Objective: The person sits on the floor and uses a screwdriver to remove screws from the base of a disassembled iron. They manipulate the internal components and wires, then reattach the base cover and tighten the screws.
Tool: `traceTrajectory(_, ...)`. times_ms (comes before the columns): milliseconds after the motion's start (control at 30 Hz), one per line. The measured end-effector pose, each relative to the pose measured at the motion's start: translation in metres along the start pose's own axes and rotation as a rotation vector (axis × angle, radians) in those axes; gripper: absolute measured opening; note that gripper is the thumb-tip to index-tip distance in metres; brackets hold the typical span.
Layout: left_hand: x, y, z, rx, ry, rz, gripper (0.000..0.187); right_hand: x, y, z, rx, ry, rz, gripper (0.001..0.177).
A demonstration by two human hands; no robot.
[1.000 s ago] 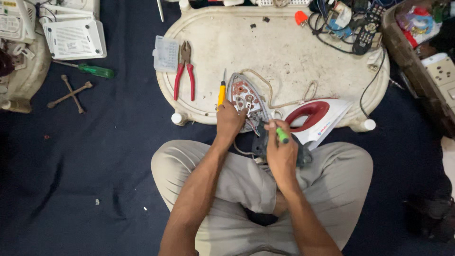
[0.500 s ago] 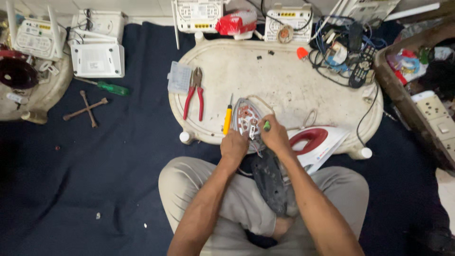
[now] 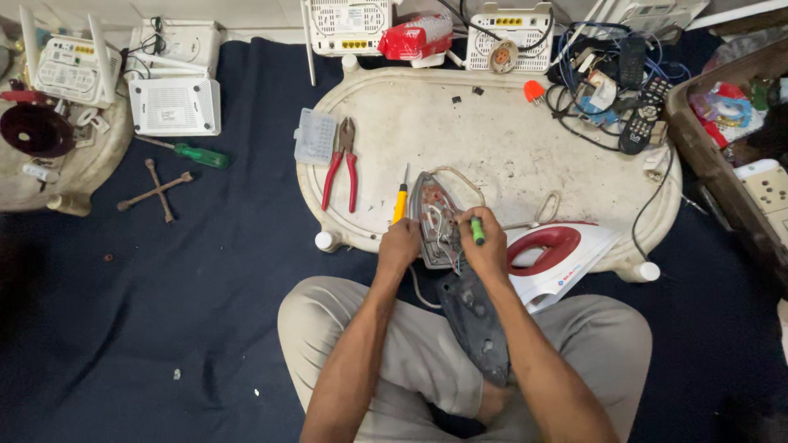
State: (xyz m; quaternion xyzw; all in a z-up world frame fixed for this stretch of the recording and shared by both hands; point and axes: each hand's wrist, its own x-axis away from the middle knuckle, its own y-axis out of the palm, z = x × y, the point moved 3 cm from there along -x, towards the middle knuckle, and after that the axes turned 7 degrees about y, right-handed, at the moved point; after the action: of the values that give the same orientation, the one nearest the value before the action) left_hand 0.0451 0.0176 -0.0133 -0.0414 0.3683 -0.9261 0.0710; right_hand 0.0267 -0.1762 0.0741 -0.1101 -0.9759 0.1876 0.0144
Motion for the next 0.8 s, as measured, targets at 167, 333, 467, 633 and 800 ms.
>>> traceTrajectory(167,0.006,0.016,-0.006,0.807,-0.360,-0.121,0.028,0.003,-0.004,-0.007,-0.050,0.108,-0.016,0.019)
traceTrajectory(333,0.010,0.006,0.011,0.943,-0.417,-0.080,0.022,0.002,-0.007,-0.006,-0.217,0.213,-0.010,0.019)
traceTrajectory(467,0.013,-0.005,0.028,1.146,-0.372,-0.078,0.020,0.002,-0.011,-0.009,-0.485,0.150,0.035,0.018)
traceTrajectory(633,0.010,-0.008,0.044,1.250,-0.194,-0.096,0.023,0.008,-0.021,-0.016,-0.371,-0.053,0.048,0.018)
traceTrajectory(800,0.007,-0.011,0.053,1.195,-0.164,-0.148,0.029,0.005,-0.020,-0.013,-0.512,0.169,0.055,0.019)
